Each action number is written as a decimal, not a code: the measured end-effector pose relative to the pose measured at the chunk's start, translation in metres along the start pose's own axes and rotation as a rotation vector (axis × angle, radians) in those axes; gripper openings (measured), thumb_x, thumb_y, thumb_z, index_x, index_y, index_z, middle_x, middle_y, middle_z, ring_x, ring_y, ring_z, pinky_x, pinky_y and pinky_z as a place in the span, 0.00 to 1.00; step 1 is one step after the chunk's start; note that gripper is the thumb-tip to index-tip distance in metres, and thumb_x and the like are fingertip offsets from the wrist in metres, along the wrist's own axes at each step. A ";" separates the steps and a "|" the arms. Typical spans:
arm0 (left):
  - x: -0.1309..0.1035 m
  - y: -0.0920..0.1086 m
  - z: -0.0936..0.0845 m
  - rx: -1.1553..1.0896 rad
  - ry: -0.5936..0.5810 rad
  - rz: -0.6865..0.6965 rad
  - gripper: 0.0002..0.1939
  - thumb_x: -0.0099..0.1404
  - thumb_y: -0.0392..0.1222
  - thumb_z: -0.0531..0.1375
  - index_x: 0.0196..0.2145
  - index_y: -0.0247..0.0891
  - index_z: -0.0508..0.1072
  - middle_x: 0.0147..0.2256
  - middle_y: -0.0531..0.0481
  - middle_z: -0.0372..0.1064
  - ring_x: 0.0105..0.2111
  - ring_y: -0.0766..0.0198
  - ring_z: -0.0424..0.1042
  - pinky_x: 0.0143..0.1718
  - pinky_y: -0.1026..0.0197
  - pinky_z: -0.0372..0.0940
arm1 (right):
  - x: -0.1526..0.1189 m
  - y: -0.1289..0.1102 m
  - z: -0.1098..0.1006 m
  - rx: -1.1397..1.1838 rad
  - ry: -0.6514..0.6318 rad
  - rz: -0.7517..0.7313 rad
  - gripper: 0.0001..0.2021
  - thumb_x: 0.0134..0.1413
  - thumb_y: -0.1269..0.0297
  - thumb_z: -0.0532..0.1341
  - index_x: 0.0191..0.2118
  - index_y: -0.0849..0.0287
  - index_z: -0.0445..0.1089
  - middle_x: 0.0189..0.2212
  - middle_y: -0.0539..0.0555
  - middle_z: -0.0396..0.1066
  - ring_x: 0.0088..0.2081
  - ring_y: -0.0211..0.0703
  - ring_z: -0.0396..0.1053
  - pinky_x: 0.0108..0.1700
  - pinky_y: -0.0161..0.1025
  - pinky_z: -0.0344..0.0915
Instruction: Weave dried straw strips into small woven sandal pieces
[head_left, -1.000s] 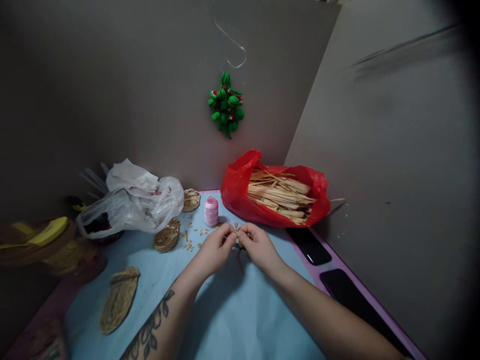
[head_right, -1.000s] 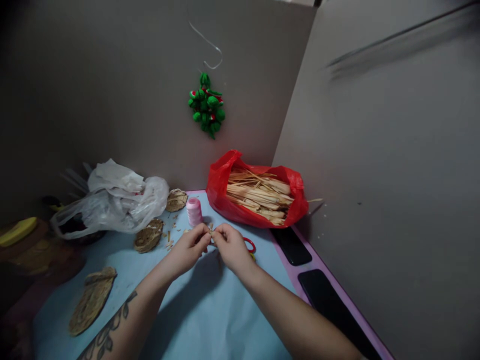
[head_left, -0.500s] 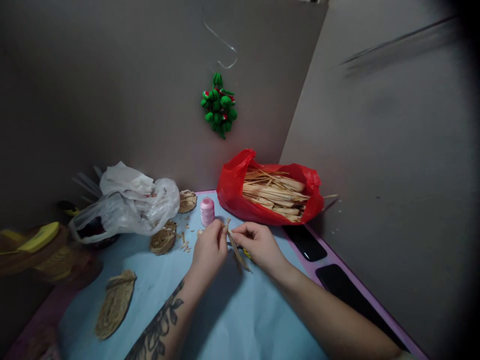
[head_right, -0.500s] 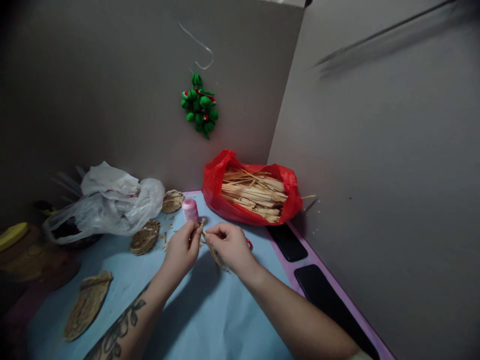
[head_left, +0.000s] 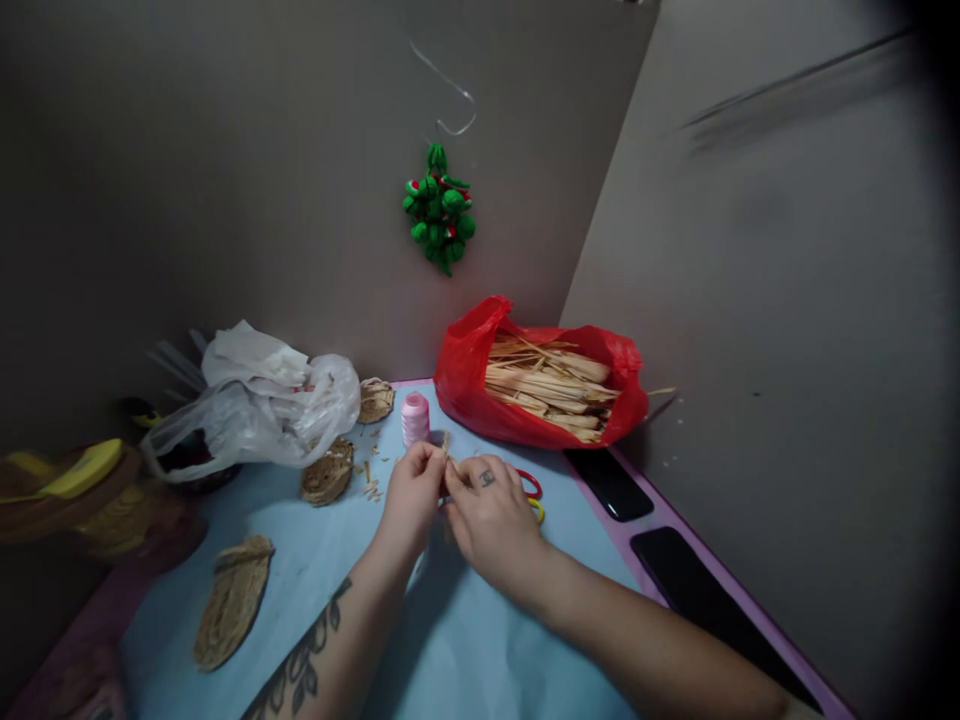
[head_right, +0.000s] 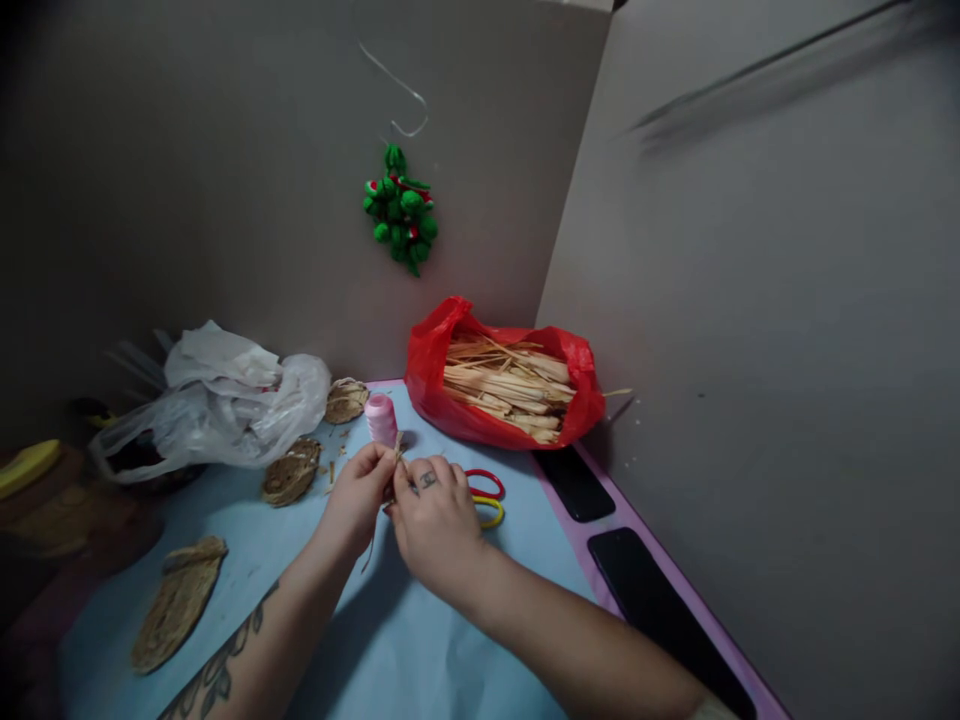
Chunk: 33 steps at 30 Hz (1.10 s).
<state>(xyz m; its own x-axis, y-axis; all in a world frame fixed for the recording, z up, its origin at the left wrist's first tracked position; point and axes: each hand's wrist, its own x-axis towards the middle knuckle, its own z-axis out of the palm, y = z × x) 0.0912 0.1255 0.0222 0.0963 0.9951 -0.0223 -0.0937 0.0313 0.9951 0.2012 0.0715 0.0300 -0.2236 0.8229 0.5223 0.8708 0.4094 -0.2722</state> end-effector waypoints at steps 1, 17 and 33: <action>0.001 -0.001 -0.001 0.075 0.011 0.041 0.11 0.56 0.46 0.55 0.23 0.36 0.61 0.20 0.56 0.60 0.21 0.70 0.60 0.22 0.68 0.56 | 0.001 0.002 -0.001 0.067 0.012 0.005 0.16 0.51 0.68 0.57 0.47 0.58 0.68 0.37 0.59 0.66 0.40 0.50 0.60 0.43 0.48 0.57; -0.017 0.015 0.004 0.800 -0.045 0.406 0.07 0.62 0.38 0.48 0.27 0.38 0.62 0.23 0.53 0.61 0.25 0.66 0.62 0.28 0.65 0.54 | 0.021 0.030 0.004 1.114 -0.004 0.590 0.03 0.41 0.67 0.60 0.24 0.61 0.67 0.21 0.47 0.65 0.25 0.35 0.62 0.30 0.33 0.60; -0.012 0.027 -0.008 0.685 -0.168 0.396 0.10 0.61 0.38 0.53 0.31 0.37 0.73 0.29 0.50 0.72 0.29 0.66 0.69 0.32 0.65 0.60 | 0.016 0.035 0.013 0.992 0.052 0.535 0.12 0.48 0.58 0.58 0.22 0.59 0.59 0.17 0.46 0.57 0.21 0.32 0.54 0.23 0.30 0.54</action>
<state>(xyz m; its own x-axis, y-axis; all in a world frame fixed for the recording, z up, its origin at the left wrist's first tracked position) 0.0797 0.1149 0.0481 0.3359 0.8913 0.3045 0.4710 -0.4389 0.7652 0.2223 0.1035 0.0183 0.1129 0.9785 0.1725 0.1113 0.1601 -0.9808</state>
